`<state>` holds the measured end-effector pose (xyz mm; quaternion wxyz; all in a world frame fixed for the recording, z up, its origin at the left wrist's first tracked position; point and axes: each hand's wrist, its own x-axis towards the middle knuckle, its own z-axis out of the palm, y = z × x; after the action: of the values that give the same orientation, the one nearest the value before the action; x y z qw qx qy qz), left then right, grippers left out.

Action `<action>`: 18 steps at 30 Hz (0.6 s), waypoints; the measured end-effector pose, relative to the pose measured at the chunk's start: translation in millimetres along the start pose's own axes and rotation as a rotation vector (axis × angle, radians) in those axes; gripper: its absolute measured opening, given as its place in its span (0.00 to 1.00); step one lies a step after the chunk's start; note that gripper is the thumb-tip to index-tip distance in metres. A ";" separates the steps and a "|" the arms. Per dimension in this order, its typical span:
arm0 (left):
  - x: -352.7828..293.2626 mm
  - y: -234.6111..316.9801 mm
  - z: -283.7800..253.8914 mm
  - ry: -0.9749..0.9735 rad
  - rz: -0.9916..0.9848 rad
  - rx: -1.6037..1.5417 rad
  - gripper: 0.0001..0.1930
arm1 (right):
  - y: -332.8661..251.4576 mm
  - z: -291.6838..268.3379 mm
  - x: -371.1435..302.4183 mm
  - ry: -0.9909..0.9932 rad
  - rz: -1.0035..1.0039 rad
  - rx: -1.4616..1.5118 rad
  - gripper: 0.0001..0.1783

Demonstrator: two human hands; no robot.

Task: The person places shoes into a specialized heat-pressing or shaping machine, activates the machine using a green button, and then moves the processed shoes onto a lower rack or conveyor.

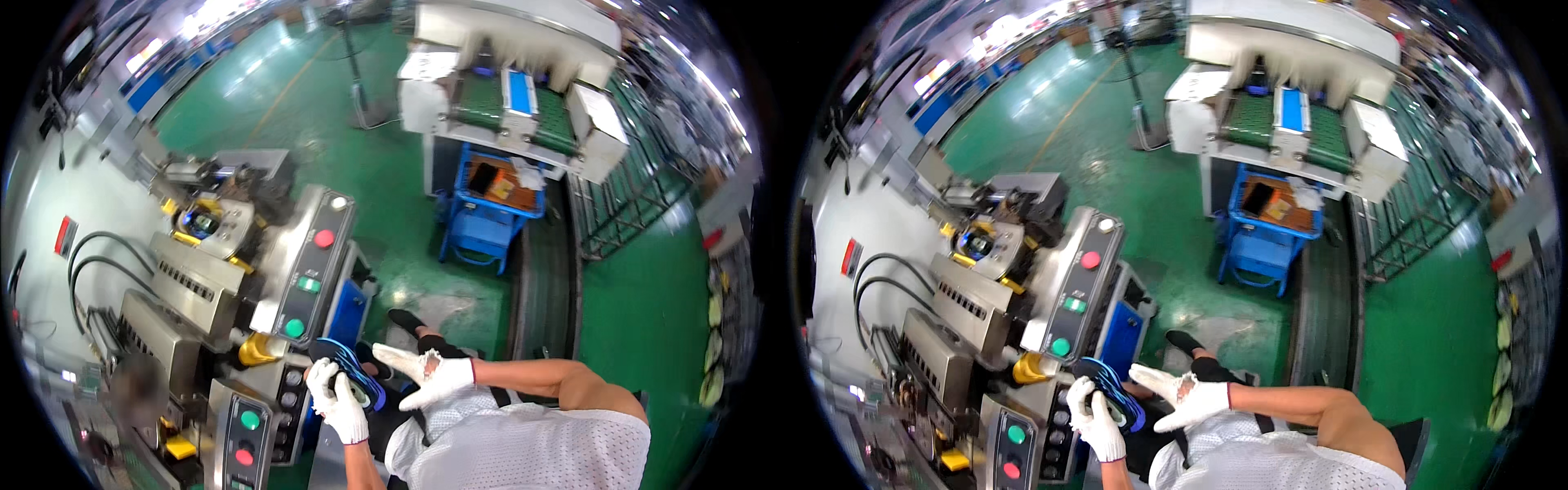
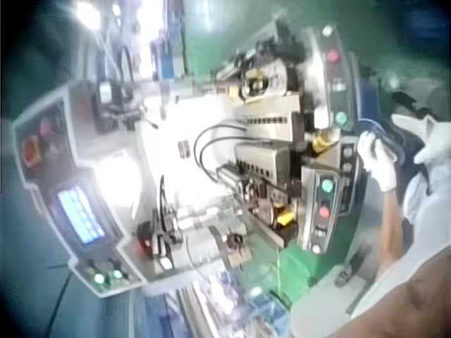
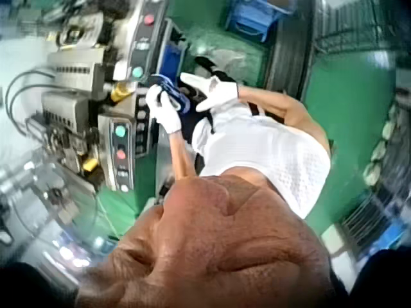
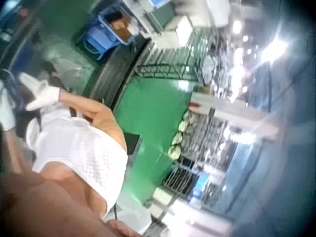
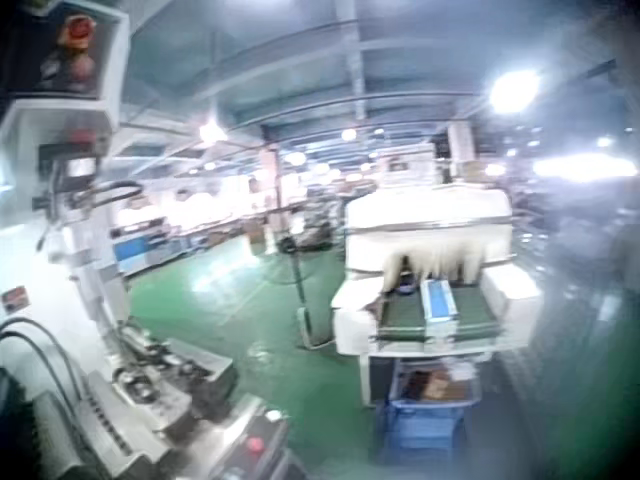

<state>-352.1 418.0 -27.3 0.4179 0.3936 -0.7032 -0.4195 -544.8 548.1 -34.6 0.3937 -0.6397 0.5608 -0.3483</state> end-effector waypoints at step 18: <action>-11.6 22.3 151.0 -0.755 0.381 0.051 0.23 | 274.2 -363.6 -292.6 1.246 0.946 -0.687 0.37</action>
<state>-491.3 475.4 -54.9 0.1912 0.0855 -0.8774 -0.4316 -1026.5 780.4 -118.2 -0.0986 -0.1138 0.9575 -0.2461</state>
